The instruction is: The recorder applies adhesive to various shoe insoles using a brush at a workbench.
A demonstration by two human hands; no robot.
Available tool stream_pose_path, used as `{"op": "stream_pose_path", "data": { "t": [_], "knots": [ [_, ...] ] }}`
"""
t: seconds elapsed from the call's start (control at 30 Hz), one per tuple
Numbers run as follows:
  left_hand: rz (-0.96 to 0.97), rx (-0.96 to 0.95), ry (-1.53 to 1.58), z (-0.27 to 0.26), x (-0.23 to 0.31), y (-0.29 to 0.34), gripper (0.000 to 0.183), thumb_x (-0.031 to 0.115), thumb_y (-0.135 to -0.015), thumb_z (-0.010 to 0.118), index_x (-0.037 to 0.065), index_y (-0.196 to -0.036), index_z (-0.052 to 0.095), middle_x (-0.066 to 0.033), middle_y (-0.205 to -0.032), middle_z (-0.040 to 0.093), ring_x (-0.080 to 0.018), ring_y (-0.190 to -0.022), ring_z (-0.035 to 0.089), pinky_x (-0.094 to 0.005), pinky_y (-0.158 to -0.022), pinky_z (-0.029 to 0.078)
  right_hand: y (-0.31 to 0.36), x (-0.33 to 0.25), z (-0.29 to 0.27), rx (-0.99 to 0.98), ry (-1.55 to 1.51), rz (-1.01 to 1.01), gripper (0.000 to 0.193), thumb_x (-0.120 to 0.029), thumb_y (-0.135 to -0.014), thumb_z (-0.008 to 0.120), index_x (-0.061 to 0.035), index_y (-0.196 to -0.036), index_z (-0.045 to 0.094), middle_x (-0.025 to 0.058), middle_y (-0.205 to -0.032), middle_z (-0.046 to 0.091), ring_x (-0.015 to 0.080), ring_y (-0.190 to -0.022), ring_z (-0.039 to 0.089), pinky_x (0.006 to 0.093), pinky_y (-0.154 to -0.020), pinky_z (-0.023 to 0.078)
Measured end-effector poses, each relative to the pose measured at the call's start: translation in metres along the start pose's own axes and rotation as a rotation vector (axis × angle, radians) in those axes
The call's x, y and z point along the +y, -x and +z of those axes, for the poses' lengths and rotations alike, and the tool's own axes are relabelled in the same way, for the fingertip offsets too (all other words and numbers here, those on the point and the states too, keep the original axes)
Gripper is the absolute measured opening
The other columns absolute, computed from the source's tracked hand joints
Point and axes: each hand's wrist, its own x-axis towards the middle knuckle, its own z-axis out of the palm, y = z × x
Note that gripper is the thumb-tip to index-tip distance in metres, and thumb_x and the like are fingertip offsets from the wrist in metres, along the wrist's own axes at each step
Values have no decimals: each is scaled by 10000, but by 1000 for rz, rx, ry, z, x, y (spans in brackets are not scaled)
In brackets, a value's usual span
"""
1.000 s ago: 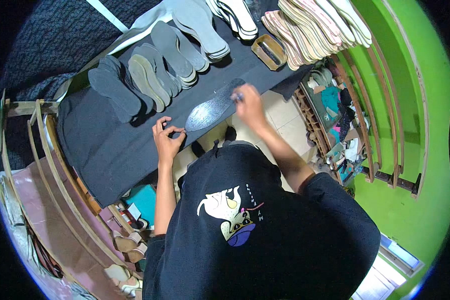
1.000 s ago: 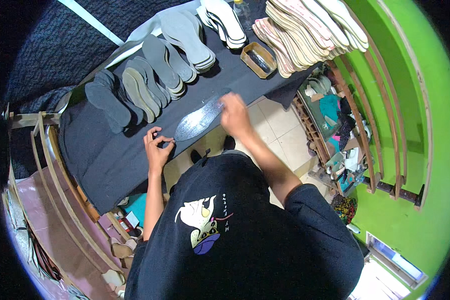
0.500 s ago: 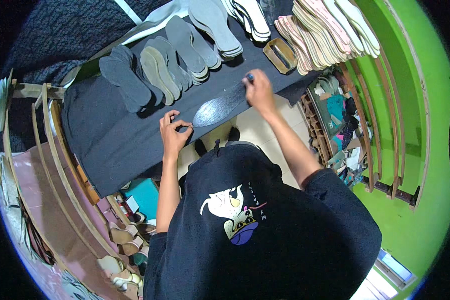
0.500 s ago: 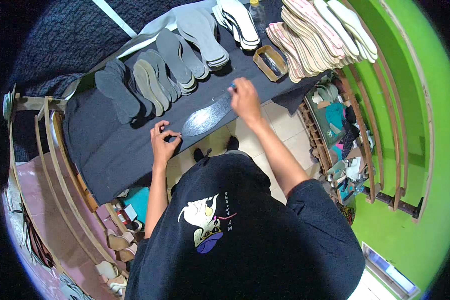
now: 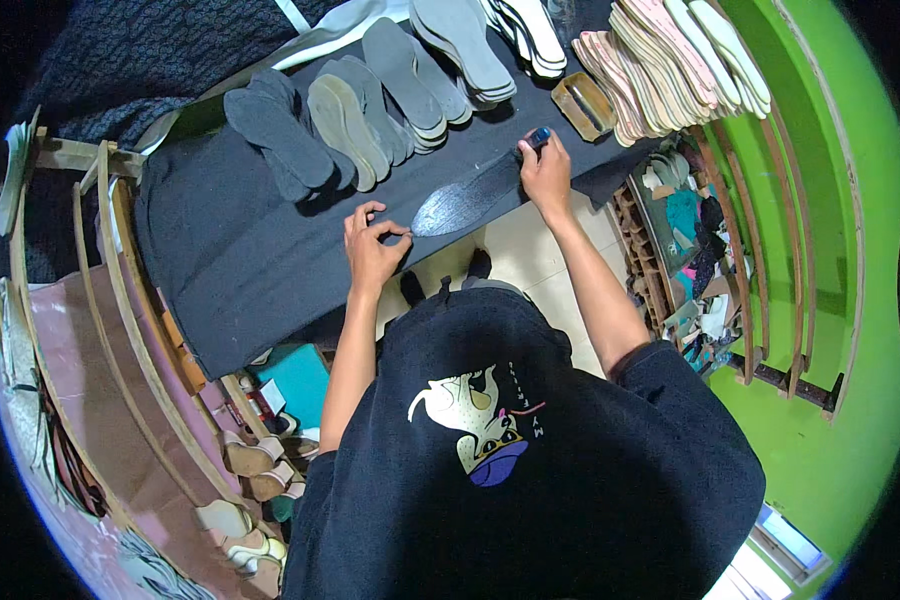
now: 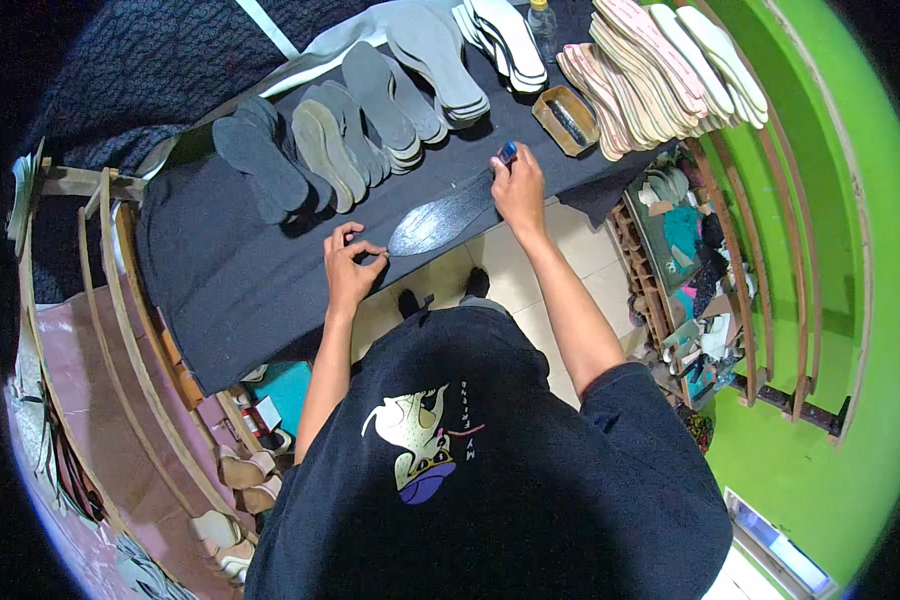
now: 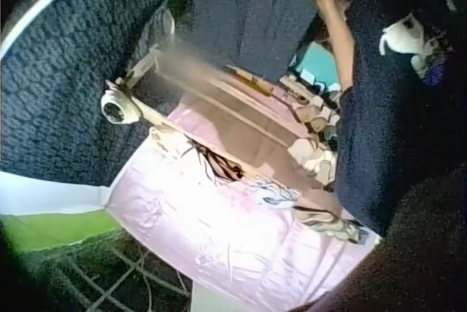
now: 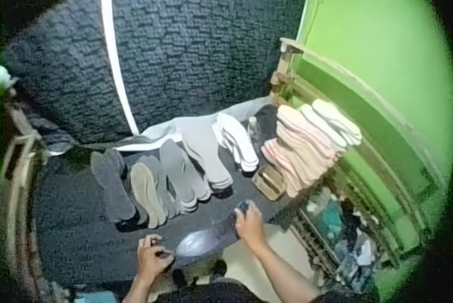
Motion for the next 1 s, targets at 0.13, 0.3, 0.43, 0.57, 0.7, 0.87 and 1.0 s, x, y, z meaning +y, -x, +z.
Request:
{"op": "stream_pose_path", "data": {
  "t": [0.13,0.3,0.43,0.57,0.7,0.87,1.0],
  "knots": [
    [11,6,19,1,-5,2,135,178,-668,884,160,-792,834,-27,-1282,612,-295,-1166,540,-433,-1028,454,46,-40,25,-121,92,-344,300,38,-729,624,-23,-1023,627,172,-956,610,399,-951,597,500,-847,506],
    [33,7,-7,-1,-4,1,141,166,-678,883,152,-810,837,-44,-1280,624,-305,-1163,547,-430,-1011,469,90,-94,54,-417,-20,-386,197,2,-839,641,10,-1036,640,199,-1001,642,406,-986,641,495,-852,533],
    [13,2,-30,-4,4,1,147,149,-686,880,144,-828,841,-59,-1274,636,-312,-1154,555,-424,-992,484,43,-58,49,-100,-91,33,177,-121,-961,692,45,-911,653,223,-885,689,460,-823,671,505,-754,532],
    [47,4,-40,-2,3,-1,148,150,-687,881,143,-829,841,-57,-1273,637,-309,-1155,554,-422,-1001,480,46,-54,48,47,-57,13,103,-62,-906,686,22,-961,662,198,-906,672,430,-884,665,495,-775,530],
    [19,0,-22,2,-10,2,128,181,-692,878,147,-807,833,-39,-1281,626,-304,-1169,546,-427,-1025,463,105,-104,61,-455,37,-469,288,-3,-745,656,-20,-1032,667,178,-967,626,389,-975,614,490,-854,527],
    [22,-4,-24,0,1,0,115,200,-699,874,140,-780,818,-27,-1293,615,-302,-1180,538,-431,-1039,449,84,-66,47,-361,-62,175,176,-137,-968,650,32,-950,693,232,-1023,705,413,-968,691,467,-816,552],
    [28,22,-22,0,3,-1,117,167,-696,872,128,-795,824,-49,-1278,633,-307,-1165,548,-426,-1025,461,32,8,4,101,14,162,139,-102,-973,675,27,-922,664,204,-859,694,402,-784,685,486,-707,519]
  ]
}}
